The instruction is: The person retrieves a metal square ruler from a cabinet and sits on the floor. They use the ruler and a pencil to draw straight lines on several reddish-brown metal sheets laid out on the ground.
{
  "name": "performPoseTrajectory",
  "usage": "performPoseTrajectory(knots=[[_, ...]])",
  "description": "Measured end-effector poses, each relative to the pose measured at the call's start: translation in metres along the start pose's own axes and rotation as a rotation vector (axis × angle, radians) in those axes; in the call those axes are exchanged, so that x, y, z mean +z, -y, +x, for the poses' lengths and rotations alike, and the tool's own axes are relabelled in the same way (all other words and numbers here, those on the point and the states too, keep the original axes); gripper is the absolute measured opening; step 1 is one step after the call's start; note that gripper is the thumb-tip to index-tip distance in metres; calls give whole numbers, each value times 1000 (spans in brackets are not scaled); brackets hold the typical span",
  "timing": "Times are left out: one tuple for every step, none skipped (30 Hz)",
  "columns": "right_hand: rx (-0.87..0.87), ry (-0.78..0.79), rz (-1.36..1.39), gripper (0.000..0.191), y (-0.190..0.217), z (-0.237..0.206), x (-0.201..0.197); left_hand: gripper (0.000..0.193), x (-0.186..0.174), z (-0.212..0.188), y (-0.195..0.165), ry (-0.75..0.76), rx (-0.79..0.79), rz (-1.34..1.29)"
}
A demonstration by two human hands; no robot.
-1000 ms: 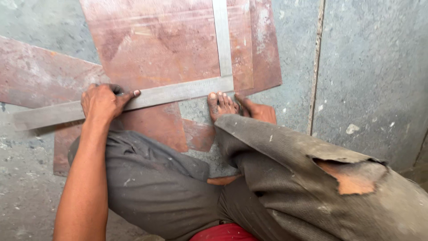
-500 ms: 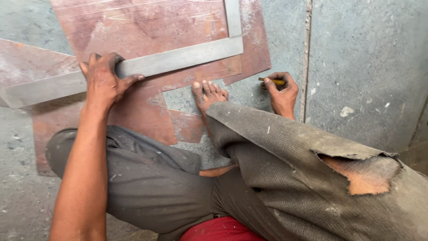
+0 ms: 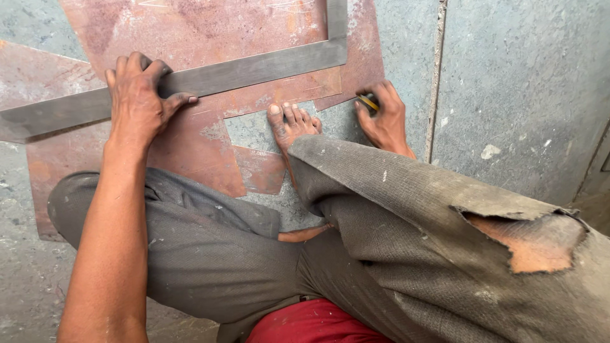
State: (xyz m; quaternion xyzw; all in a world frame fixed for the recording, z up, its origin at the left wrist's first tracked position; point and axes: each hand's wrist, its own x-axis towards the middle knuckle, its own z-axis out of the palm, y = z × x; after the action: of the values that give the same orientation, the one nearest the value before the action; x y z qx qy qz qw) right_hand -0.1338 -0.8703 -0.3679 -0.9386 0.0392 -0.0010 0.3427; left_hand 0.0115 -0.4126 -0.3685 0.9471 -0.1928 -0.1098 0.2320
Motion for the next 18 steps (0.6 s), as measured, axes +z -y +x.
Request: performPoseTrajectory(knots=[[-7, 10, -17, 11, 1, 7, 4, 57, 0, 0, 0, 3, -1, 12], [-13, 19, -34, 10, 3, 14, 8, 58, 1, 1, -1, -4, 4, 18], [-14, 31, -52, 9, 6, 19, 11, 58, 1, 1, -1, -7, 9, 21], [-42, 45, -45, 10, 9, 25, 13, 59, 2, 1, -2, -8, 12, 22], [-71, 56, -39, 12, 13, 30, 15, 58, 3, 1, -2, -9, 15, 30], [-99, 65, -34, 14, 18, 34, 16, 58, 3, 2, -2, -12, 20, 38], [-94, 79, -35, 14, 23, 37, 17, 58, 4, 2, -1, -15, 27, 45], [-92, 91, -39, 15, 28, 41, 17, 58, 4, 2, -1, -23, 35, 50], [-90, 102, -42, 15, 33, 45, 17, 58, 4, 2, 0, -32, 43, 56], [-77, 104, -45, 16, 38, 48, 16, 58, 4, 2, 1, -35, 49, 61], [-63, 108, -48, 17, 42, 51, 15, 58, 4, 1, 2, -25, 47, 59], [-49, 107, -53, 17, 46, 54, 14, 58, 4, 1, 2, -19, 49, 58], [-54, 100, -47, 18, 48, 58, 13, 58, 4, 2, 3, -13, 53, 56], [-57, 94, -40, 18, 51, 60, 12, 58, 5, 2, 4, -11, 50, 58], [-61, 89, -33, 18, 52, 63, 11, 58, 5, 3, 4, -9, 46, 61], [-73, 90, -39, 18, 53, 65, 10, 59, 6, 3, 4, -8, 41, 65], [-86, 92, -44, 18, 52, 67, 9, 59, 6, 3, 4, -11, 44, 71], [-99, 96, -47, 18, 52, 67, 9, 59, 7, 3, 5, -11, 44, 78]])
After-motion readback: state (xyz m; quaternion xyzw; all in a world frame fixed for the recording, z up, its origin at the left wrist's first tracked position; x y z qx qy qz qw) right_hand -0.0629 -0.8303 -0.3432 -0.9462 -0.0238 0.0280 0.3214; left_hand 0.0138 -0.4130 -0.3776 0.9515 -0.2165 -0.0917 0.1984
